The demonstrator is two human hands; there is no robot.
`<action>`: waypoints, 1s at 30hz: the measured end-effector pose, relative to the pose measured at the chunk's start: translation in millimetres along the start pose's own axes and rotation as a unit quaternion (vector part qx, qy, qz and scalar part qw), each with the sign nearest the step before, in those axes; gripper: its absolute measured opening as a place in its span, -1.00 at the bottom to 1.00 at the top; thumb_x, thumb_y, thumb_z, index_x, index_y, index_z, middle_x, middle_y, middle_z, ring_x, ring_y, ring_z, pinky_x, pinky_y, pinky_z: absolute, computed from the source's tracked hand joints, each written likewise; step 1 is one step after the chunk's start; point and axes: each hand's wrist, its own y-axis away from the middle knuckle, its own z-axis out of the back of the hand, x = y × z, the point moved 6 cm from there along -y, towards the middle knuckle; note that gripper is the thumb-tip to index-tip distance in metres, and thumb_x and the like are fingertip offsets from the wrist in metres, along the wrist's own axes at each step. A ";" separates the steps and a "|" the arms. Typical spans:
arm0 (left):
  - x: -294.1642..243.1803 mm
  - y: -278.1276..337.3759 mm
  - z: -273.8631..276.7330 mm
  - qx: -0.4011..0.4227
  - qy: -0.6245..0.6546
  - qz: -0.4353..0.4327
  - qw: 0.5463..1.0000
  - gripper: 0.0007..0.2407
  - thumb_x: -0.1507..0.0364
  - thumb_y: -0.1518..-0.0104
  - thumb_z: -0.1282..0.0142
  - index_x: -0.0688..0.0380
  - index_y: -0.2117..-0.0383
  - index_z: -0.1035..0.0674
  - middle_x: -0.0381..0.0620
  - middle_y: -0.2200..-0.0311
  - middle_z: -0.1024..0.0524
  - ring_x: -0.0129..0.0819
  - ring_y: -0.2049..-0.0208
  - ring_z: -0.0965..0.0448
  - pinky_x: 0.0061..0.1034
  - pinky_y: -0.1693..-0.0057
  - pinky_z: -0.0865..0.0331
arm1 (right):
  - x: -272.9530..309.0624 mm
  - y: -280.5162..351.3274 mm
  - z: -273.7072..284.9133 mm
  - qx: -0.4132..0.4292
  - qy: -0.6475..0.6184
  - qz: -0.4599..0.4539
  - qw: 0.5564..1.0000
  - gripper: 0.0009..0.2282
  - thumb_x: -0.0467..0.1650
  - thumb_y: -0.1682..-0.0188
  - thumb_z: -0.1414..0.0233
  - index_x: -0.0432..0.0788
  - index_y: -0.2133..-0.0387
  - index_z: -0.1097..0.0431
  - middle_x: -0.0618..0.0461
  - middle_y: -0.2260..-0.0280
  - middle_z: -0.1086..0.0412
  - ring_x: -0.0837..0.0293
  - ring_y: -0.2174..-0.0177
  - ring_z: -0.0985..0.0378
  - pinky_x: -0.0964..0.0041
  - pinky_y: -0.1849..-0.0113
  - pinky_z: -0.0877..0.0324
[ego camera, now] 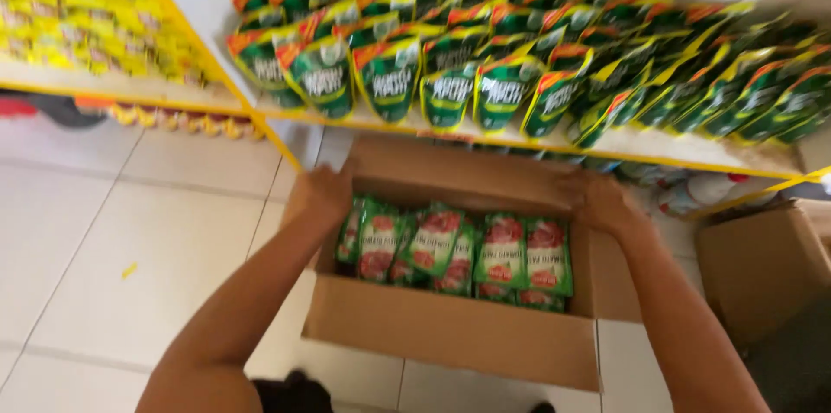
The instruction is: Stocking and arranging tomato paste packets on grocery store shelves from a box.
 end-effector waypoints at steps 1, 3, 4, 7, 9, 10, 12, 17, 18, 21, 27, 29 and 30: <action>-9.0 2.9 -3.8 0.014 0.002 0.009 1.000 -0.63 0.39 -0.31 0.18 -0.19 -0.27 -0.33 0.21 0.13 -0.57 0.12 0.15 -0.65 -0.08 0.13 -0.52 | 18.6 8.4 10.5 0.013 -0.002 0.010 1.000 -0.45 -0.41 0.22 -0.15 0.24 -0.14 -0.38 -0.01 -0.07 -0.34 -0.07 -0.03 -0.37 0.00 0.01 -0.32; -27.6 4.2 11.9 -0.118 -0.064 0.027 0.991 -0.80 0.38 -0.16 0.03 -0.10 0.13 -0.56 -0.01 0.14 -0.54 0.01 0.12 -0.56 -0.07 0.17 -0.44 | 50.2 20.4 47.6 -0.053 0.059 0.006 0.997 -0.57 -0.34 0.19 -0.15 0.21 -0.03 -0.46 0.09 -0.01 -0.43 -0.04 -0.05 -0.43 -0.06 0.02 -0.38; -30.6 0.7 -2.3 -0.110 -0.064 0.037 0.991 -0.80 0.38 -0.16 0.03 -0.10 0.13 -0.56 -0.01 0.14 -0.54 0.01 0.12 -0.56 -0.07 0.17 -0.44 | 59.1 20.6 48.7 -0.047 0.057 0.016 0.997 -0.57 -0.34 0.19 -0.15 0.21 -0.03 -0.46 0.09 -0.01 -0.43 -0.04 -0.05 -0.43 -0.06 0.02 -0.38; -67.5 -0.6 -10.4 -0.140 -0.035 -0.083 0.986 -0.83 0.33 -0.07 -0.11 0.03 0.29 -0.67 0.02 0.21 -0.61 -0.06 0.09 -0.60 -0.15 0.00 -0.46 | 85.9 18.3 53.8 -0.093 0.004 0.069 0.993 -0.73 -0.32 0.12 -0.11 0.13 0.12 -0.55 0.13 0.07 -0.49 -0.01 0.01 -0.53 -0.01 0.05 -0.45; -98.5 8.5 -11.0 0.123 0.047 -0.080 0.988 -0.71 0.21 -0.12 -0.16 0.17 0.23 -0.69 0.17 0.13 -0.62 0.01 0.07 -0.64 -0.09 -0.02 -0.49 | 101.5 9.1 30.5 0.048 -0.110 0.095 0.988 -0.78 -0.28 0.02 -0.07 0.08 0.13 -0.55 0.11 0.16 -0.56 -0.01 0.17 -0.64 0.05 0.10 -0.51; -104.8 2.4 -29.3 0.130 0.048 -0.074 0.988 -0.71 0.21 -0.12 -0.16 0.17 0.23 -0.69 0.17 0.13 -0.62 0.01 0.07 -0.64 -0.09 -0.02 -0.49 | 106.3 4.8 14.9 0.055 -0.113 0.101 0.987 -0.78 -0.28 0.02 -0.07 0.08 0.13 -0.55 0.11 0.16 -0.56 -0.01 0.17 -0.64 0.05 0.10 -0.51; -122.9 -9.3 -68.9 0.180 0.043 -0.109 0.977 -0.76 0.35 -0.06 -0.14 0.16 0.22 -0.71 0.18 0.10 -0.62 0.01 0.06 -0.65 -0.10 -0.03 -0.51 | 123.1 -1.0 -14.4 0.079 -0.188 0.169 0.964 -0.78 -0.28 0.08 -0.12 0.04 0.17 -0.56 0.06 0.18 -0.56 -0.05 0.18 -0.63 0.05 0.12 -0.49; -128.1 -6.1 -130.8 0.280 -0.012 -0.168 0.945 -0.77 0.41 0.06 -0.21 0.13 0.28 -0.73 0.11 0.14 -0.66 -0.04 0.12 -0.67 -0.11 0.05 -0.53 | 176.0 0.1 -22.4 -0.051 -0.197 0.257 0.945 -0.76 -0.37 0.07 -0.08 -0.02 0.13 -0.54 0.02 0.09 -0.50 -0.06 0.08 -0.53 0.04 0.09 -0.45; -130.2 2.4 -138.7 0.326 -0.023 -0.190 0.926 -0.79 0.39 0.06 -0.22 0.15 0.31 -0.75 0.10 0.19 -0.68 -0.05 0.17 -0.69 -0.12 0.08 -0.52 | 188.6 0.9 -22.6 -0.088 -0.195 0.287 0.934 -0.75 -0.42 0.07 -0.04 -0.05 0.11 -0.53 0.04 0.06 -0.49 -0.03 0.04 -0.51 0.06 0.05 -0.45; -157.1 26.5 -172.0 0.339 0.026 -0.308 0.889 -0.79 0.33 -0.06 -0.14 0.15 0.32 -0.72 0.12 0.27 -0.68 0.00 0.27 -0.68 -0.09 0.15 -0.47 | 224.0 -7.7 -36.6 -0.167 -0.149 0.391 0.892 -0.72 -0.44 0.13 -0.04 -0.10 0.12 -0.52 0.06 0.00 -0.49 0.00 -0.04 -0.46 0.05 0.00 -0.43; -246.5 45.6 -218.1 0.223 0.195 -0.480 0.826 -0.78 0.32 -0.03 -0.07 0.12 0.32 -0.69 0.05 0.29 -0.66 -0.03 0.25 -0.64 -0.12 0.09 -0.45 | 240.4 -25.7 -58.8 -0.054 0.021 0.309 0.949 -0.73 -0.39 0.06 -0.05 -0.08 0.08 -0.50 0.01 0.01 -0.47 -0.02 -0.01 -0.43 -0.04 0.06 -0.39; -258.2 41.8 -228.9 0.230 0.242 -0.468 0.819 -0.77 0.30 -0.03 -0.09 0.08 0.27 -0.69 0.05 0.27 -0.65 -0.02 0.24 -0.62 -0.13 0.10 -0.45 | 229.5 -27.0 -59.6 0.000 0.038 0.264 0.964 -0.70 -0.37 0.09 -0.06 -0.10 0.07 -0.48 -0.03 0.02 -0.46 -0.05 -0.02 -0.45 -0.04 0.04 -0.40; -262.8 38.3 -232.7 0.237 0.293 -0.449 0.810 -0.74 0.28 -0.02 -0.11 0.04 0.22 -0.69 0.05 0.25 -0.64 -0.02 0.23 -0.60 -0.13 0.10 -0.44 | 222.1 -28.3 -62.5 0.058 0.052 0.223 0.972 -0.67 -0.35 0.12 -0.07 -0.12 0.06 -0.46 -0.07 0.02 -0.45 -0.07 -0.02 -0.46 -0.04 0.03 -0.42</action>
